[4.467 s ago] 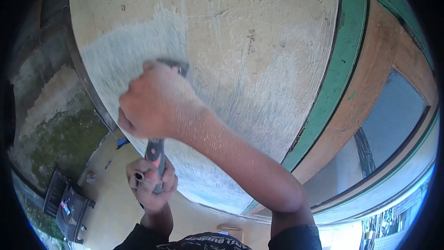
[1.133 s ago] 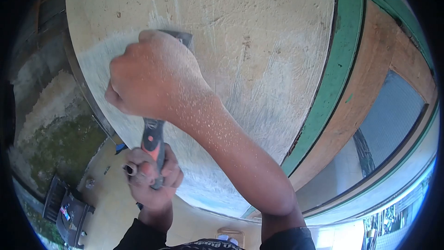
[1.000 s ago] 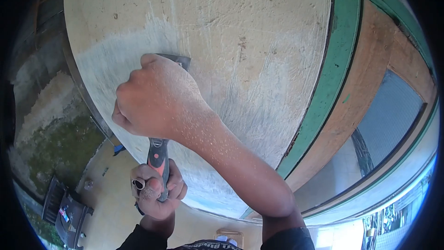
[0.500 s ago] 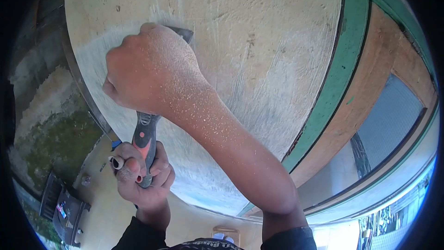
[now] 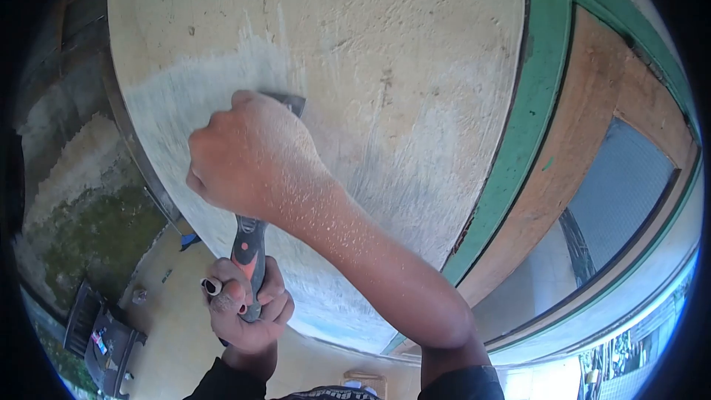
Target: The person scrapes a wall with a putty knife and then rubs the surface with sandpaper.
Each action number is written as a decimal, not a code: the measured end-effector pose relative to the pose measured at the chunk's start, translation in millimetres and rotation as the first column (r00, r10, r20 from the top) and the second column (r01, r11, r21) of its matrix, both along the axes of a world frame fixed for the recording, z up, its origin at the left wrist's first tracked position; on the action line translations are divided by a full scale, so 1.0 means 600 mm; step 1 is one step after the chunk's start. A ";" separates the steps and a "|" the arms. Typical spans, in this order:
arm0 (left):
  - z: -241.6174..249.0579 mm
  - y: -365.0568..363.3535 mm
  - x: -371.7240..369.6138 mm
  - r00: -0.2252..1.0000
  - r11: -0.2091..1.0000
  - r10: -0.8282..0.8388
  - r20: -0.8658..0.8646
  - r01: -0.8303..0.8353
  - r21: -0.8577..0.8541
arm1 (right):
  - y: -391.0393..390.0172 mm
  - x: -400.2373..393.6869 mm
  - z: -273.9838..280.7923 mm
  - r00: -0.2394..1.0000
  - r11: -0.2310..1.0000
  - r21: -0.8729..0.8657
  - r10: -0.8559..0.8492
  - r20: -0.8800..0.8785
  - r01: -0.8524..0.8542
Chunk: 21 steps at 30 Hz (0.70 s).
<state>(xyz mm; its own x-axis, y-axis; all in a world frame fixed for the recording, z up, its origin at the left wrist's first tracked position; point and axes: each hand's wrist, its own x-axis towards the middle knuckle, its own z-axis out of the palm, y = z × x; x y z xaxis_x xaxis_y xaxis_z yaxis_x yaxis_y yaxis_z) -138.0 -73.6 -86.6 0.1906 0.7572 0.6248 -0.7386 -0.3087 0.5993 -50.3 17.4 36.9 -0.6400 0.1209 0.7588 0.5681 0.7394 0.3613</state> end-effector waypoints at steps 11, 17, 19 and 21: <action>-0.008 -0.001 -0.014 1.000 1.000 0.014 -0.022 -0.014 -0.023 | 0.005 -0.005 0.001 0.996 0.998 0.043 0.047 -0.071 -0.044; 0.025 0.020 -0.019 0.999 0.999 0.037 -0.014 -0.036 0.016 | 0.005 -0.012 0.051 0.994 0.994 -0.089 -0.063 -0.091 0.055; 0.019 0.015 -0.012 0.997 0.998 0.059 -0.053 -0.058 0.026 | 0.005 -0.007 0.025 0.998 0.998 -0.043 -0.047 -0.053 0.044; -0.006 0.013 -0.012 0.999 0.999 0.036 -0.026 -0.035 0.013 | 0.006 -0.005 0.006 0.999 0.999 0.009 -0.034 -0.002 0.034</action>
<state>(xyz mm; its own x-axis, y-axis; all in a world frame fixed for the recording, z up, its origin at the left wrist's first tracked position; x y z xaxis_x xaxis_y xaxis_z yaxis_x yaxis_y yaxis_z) -145.1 -65.9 -89.9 0.1802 0.7559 0.6295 -0.7111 -0.3420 0.6143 -53.2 21.1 40.6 -0.6342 0.1356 0.7612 0.5934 0.7165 0.3667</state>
